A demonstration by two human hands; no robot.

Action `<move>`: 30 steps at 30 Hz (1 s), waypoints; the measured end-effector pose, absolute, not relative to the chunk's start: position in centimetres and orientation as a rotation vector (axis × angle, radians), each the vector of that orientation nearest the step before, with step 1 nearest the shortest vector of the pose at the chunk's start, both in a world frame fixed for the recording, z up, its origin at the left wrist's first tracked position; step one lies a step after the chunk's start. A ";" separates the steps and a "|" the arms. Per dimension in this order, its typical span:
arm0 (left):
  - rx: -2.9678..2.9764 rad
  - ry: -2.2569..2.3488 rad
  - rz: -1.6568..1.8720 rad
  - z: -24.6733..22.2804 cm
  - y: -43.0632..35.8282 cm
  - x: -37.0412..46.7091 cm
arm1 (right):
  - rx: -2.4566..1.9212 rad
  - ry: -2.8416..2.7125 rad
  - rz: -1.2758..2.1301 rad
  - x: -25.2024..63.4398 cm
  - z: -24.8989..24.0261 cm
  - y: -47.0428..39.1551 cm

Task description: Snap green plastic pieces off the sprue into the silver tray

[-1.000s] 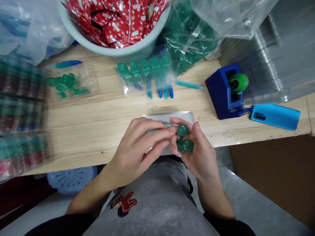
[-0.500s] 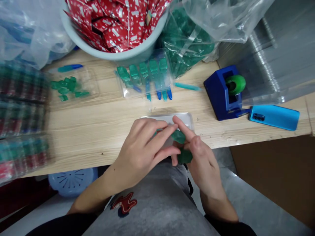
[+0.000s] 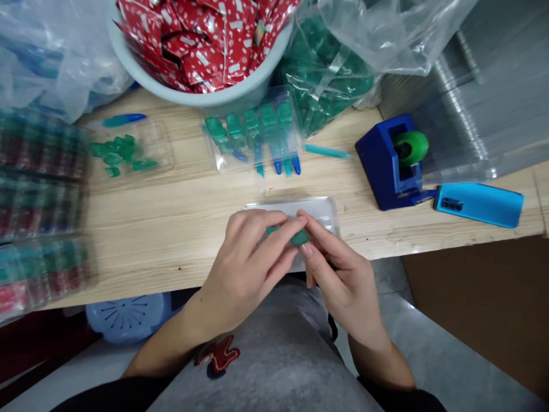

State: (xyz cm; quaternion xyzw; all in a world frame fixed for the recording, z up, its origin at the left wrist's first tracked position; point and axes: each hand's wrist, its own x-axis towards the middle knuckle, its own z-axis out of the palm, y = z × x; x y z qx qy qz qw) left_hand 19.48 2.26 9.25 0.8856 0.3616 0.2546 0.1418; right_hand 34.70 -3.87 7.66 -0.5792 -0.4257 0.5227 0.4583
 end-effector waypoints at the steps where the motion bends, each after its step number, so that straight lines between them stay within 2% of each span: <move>1: 2.575 1.041 0.729 9.2 2.2 19.5 | -1.454 -1.063 1.244 34.6 7.7 -3.7; 6: 2.435 1.027 0.761 8.8 2.4 18.8 | -1.501 -1.140 1.189 34.9 8.1 -3.3; 10: 2.129 1.205 0.792 7.9 3.1 17.6 | -1.624 -1.055 0.979 36.3 7.9 -3.3; 14: 2.261 1.122 0.673 6.6 3.3 18.2 | -1.686 -0.986 0.882 37.7 7.7 -3.5; 25: 2.527 1.280 0.615 5.5 2.4 20.0 | -1.637 -0.937 0.953 37.4 7.5 -3.5; 30: 2.515 1.184 0.636 5.6 2.5 20.2 | -1.307 -0.621 1.278 37.5 7.2 -2.7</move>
